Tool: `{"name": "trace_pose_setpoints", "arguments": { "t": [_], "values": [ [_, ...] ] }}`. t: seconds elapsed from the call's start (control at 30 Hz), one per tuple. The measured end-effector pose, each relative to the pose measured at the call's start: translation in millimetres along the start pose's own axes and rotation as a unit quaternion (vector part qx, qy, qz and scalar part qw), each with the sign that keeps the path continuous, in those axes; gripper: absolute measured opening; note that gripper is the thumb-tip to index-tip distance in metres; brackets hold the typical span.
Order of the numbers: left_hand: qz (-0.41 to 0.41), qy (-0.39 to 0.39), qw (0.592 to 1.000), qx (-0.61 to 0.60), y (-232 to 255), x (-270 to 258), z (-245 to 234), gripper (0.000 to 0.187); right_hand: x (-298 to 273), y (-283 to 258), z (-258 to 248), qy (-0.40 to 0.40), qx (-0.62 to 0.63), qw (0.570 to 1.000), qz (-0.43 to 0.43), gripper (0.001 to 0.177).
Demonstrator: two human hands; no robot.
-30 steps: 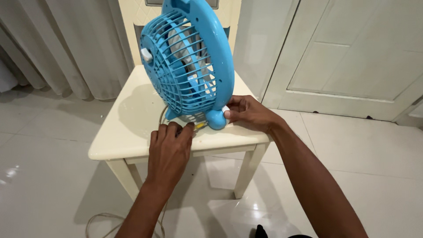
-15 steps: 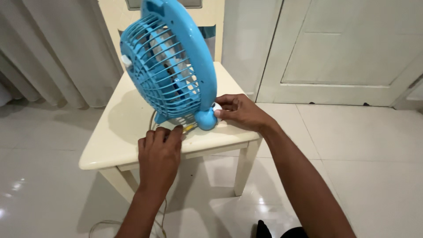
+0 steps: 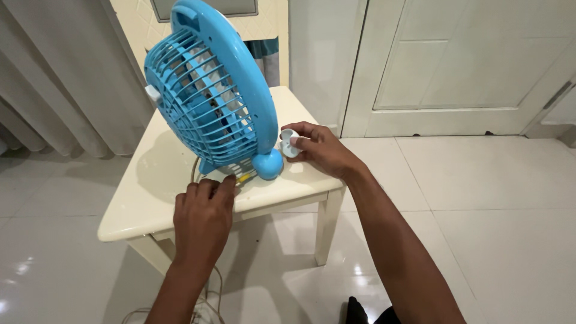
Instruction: The person uses a screwdriver to loosen and tighten screws on the base of a blue cartoon-themed table fan. They rotate the fan to access different screw locations and continue adjusting the screws throughout the clip.
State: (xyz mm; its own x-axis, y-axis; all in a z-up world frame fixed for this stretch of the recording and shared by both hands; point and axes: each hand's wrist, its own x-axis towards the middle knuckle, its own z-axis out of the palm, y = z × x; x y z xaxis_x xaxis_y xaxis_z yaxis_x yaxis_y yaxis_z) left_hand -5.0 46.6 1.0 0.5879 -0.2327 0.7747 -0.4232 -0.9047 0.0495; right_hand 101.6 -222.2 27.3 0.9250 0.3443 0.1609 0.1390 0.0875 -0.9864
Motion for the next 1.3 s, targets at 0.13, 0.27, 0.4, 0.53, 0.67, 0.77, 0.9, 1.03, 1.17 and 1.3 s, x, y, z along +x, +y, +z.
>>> {"name": "trace_pose_setpoints", "arguments": {
  "t": [0.13, 0.27, 0.4, 0.53, 0.67, 0.77, 0.9, 1.03, 1.17, 1.3],
  "values": [
    [-0.01, -0.009, 1.0, -0.008, -4.8, 0.7, -1.2, 0.029, 1.4, 4.8, -9.3, -0.004, 0.027, 1.0, -0.004, 0.042],
    [0.003, -0.001, 1.0, 0.0, -11.6, -0.5, -3.6, 0.031, 4.4, 8.1, -13.6, 0.032, 0.076, 0.997, -0.005, 0.043],
    [0.016, 0.001, 1.0, -0.009, -19.2, -0.7, -5.7, 0.03, 9.9, 13.3, -17.4, 0.088, 0.147, 0.985, -0.023, 0.039],
    [0.006, 0.009, 1.0, -0.014, -21.1, -0.1, -4.0, 0.029, 14.5, 18.2, -22.9, 0.162, 0.12, 0.979, -0.02, 0.035],
    [-0.02, 0.019, 0.999, -0.02, -21.3, -4.7, 1.5, 0.028, 21.4, 21.2, -31.8, 0.188, 0.083, 0.979, 0.0, 0.037],
    [-0.024, 0.038, 0.999, -0.022, -21.7, -4.3, 1.8, 0.029, 41.6, 13.3, -39.7, 0.212, -0.059, 0.975, 0.011, 0.043],
    [-0.028, 0.054, 0.998, -0.026, -19.1, -2.6, 1.2, 0.028, 77.2, 7.0, -44.0, 0.221, -0.262, 0.939, 0.019, 0.053],
    [-0.031, 0.064, 0.997, -0.028, -20.0, -2.7, 3.5, 0.027, 114.8, 4.9, -38.9, 0.204, -0.437, 0.875, 0.052, 0.062],
    [-0.038, 0.074, 0.996, -0.042, -18.7, -5.6, 4.8, 0.025, 132.7, 3.2, -31.8, 0.164, -0.524, 0.834, 0.06, 0.07],
    [-0.041, 0.074, 0.995, -0.051, -18.9, -3.1, 3.5, 0.026, 140.1, -6.2, -22.5, 0.13, -0.527, 0.839, 0.039, 0.067]
  ]
}}
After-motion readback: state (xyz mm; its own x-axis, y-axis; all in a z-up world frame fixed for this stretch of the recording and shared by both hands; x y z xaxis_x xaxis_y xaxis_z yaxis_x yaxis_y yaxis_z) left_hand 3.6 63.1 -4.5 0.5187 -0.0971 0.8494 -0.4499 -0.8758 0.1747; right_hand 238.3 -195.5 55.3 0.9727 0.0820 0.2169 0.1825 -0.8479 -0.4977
